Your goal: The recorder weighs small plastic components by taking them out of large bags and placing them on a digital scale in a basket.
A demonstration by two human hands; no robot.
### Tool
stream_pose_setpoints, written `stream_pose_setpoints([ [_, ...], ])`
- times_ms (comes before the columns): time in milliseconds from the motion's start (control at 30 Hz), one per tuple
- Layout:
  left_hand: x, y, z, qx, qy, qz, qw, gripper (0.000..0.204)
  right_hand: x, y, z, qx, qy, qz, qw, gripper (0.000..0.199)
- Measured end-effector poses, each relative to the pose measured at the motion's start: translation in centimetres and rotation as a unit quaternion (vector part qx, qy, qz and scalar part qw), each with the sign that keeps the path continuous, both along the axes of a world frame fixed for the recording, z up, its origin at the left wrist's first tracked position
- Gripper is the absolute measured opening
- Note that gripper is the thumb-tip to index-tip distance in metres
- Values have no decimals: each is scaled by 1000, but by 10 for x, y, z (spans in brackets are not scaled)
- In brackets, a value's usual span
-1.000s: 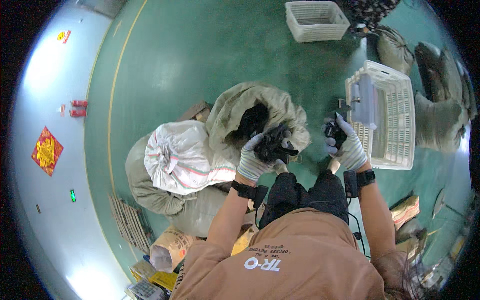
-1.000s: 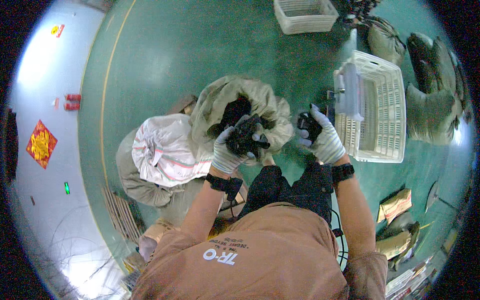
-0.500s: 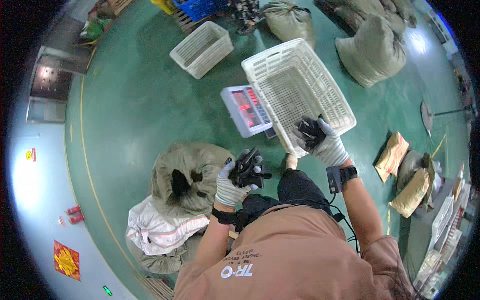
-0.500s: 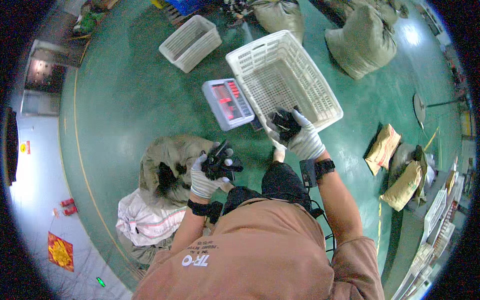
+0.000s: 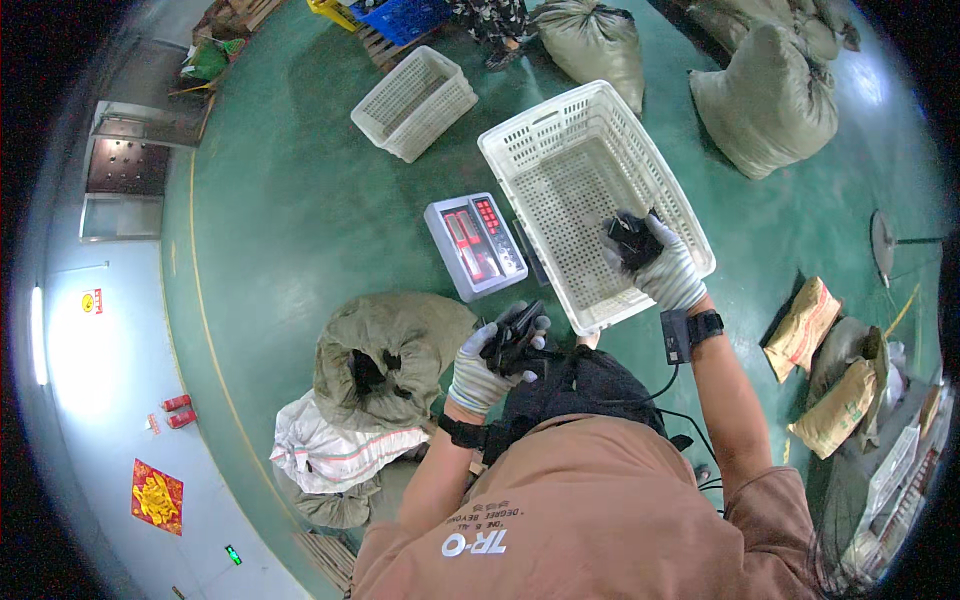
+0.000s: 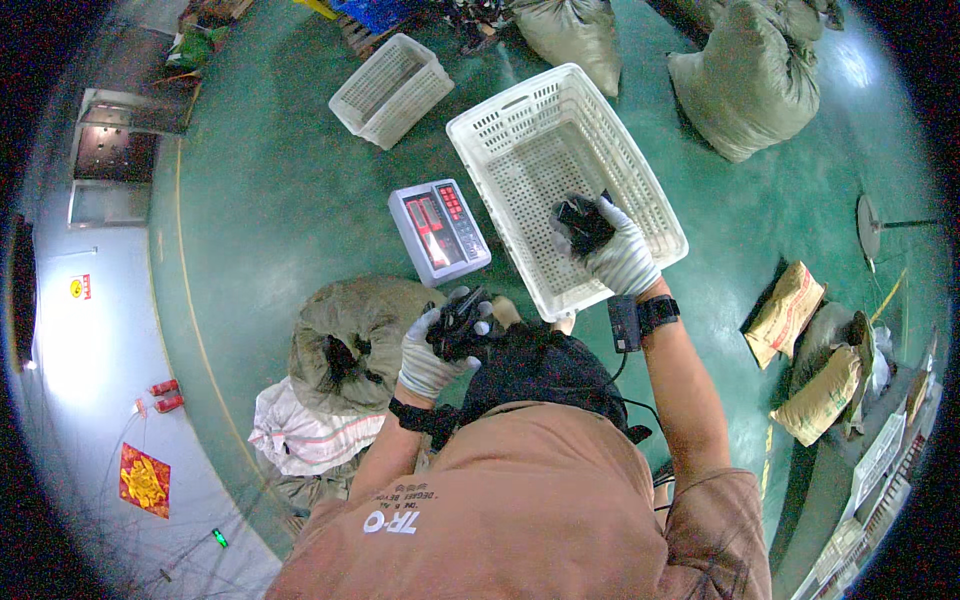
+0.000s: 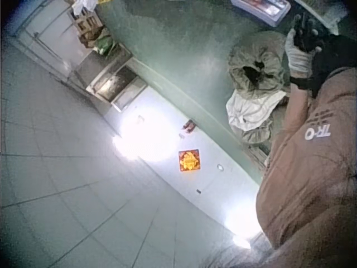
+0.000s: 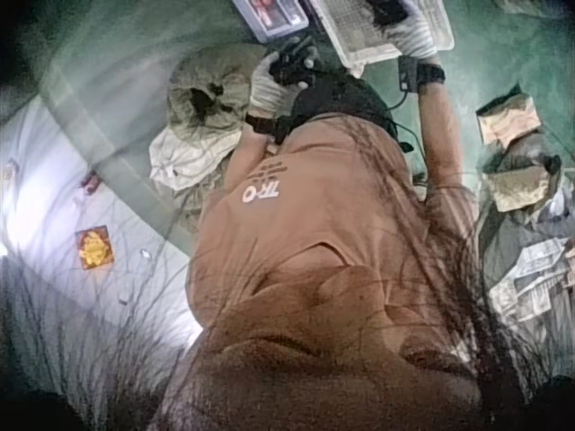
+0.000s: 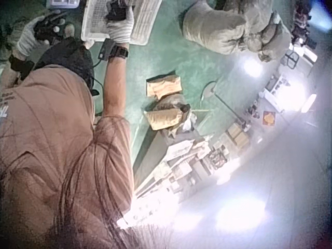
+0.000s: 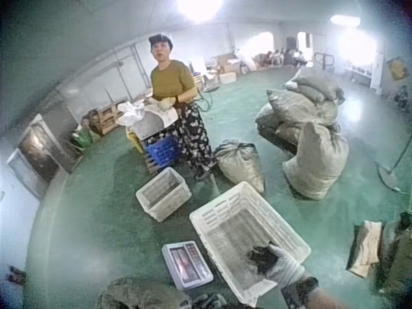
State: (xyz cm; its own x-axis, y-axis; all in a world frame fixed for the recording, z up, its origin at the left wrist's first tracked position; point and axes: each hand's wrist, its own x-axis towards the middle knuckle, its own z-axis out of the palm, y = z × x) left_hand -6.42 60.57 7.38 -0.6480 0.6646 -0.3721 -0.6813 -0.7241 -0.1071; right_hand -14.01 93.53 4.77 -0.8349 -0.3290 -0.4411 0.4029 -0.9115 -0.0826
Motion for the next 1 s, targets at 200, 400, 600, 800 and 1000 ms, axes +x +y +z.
stream_pose_setpoints([
  [200,-10,8,7,-16,21,2,1000,54,3,10,-4,14,10,7,1000,46],
  [400,-25,9,15,7,22,-2,1000,53,9,22,-3,18,32,-6,999,47],
  [600,-24,7,30,-294,280,-25,914,60,6,16,-3,91,35,-35,995,44],
  [800,-37,9,37,-91,83,-4,992,62,1,11,5,89,36,-1,995,51],
  [1000,-22,4,32,-357,298,-56,883,56,13,8,9,80,56,14,995,50],
])
